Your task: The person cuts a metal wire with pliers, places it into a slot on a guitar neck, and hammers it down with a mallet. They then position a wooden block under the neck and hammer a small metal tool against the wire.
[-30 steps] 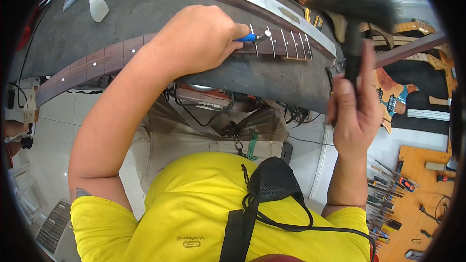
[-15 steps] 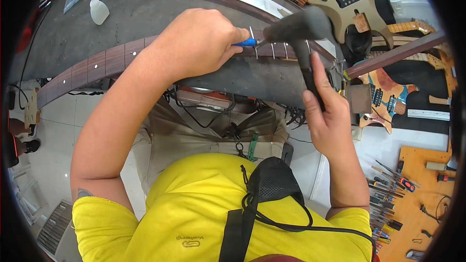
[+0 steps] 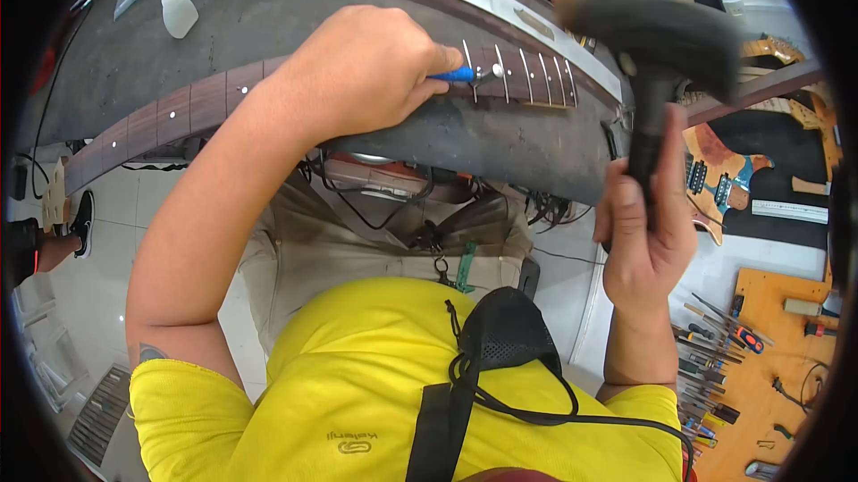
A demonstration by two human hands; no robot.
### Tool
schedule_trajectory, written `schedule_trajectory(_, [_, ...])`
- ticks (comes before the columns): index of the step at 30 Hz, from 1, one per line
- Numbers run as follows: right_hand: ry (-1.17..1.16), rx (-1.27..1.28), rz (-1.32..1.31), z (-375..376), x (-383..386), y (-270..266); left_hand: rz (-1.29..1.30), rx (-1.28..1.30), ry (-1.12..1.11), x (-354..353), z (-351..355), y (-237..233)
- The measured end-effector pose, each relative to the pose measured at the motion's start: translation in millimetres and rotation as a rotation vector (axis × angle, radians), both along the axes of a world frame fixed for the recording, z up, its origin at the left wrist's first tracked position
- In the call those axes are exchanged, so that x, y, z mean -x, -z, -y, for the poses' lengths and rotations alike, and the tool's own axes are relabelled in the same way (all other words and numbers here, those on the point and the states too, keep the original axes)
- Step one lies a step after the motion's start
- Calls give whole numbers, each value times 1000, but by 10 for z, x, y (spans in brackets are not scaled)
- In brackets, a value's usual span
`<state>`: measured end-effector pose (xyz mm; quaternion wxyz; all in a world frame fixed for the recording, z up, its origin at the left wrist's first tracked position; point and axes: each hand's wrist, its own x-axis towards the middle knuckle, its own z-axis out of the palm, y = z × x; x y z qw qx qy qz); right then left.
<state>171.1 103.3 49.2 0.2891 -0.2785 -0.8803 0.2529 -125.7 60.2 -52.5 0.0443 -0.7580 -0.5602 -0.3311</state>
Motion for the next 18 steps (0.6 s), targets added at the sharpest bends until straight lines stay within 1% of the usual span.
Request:
schedule_trajectory(1, [-27, 63, -119, -19, -64, 88, -5, 11, -8, 1, 4, -9])
schedule_trajectory(2, [-25, 61, -123, -57, -76, 145, -15, 16, -19, 12, -2, -30])
schedule_trajectory(4, [-87, -224, 295, -162, -49, 187, -9, -16, -10, 18, -23, 6])
schedule_trajectory(5, [-87, -230, 291, -168, -56, 160, 1, -42, 1, 17, -32, 15])
schedule_trajectory(7, [-95, -123, 296, -143, -74, 89, -17, -35, 0, 8, -31, -21])
schedule_trajectory(8, [13, -55, 272, -65, -101, 54, -27, -18, -9, 9, -17, -20])
schedule_trajectory(9, [14, -43, 281, -34, -95, 101, -18, -7, -6, -1, -1, -3])
schedule_trajectory(11, [55, 13, -183, 8, -62, 218, -25, -1, -10, 10, -5, -14])
schedule_trajectory(12, [59, 11, -187, -17, -72, 227, -29, -3, -7, 4, -7, -20])
schedule_trajectory(15, [-61, -62, 338, -160, -118, 195, 6, 4, 7, -6, -20, -29])
schedule_trajectory(16, [-58, -65, 337, -138, -146, 162, -10, -11, 12, -7, -27, -23])
schedule_trajectory(18, [30, -66, 196, -86, -170, 108, -18, -18, 2, 19, -22, 2])
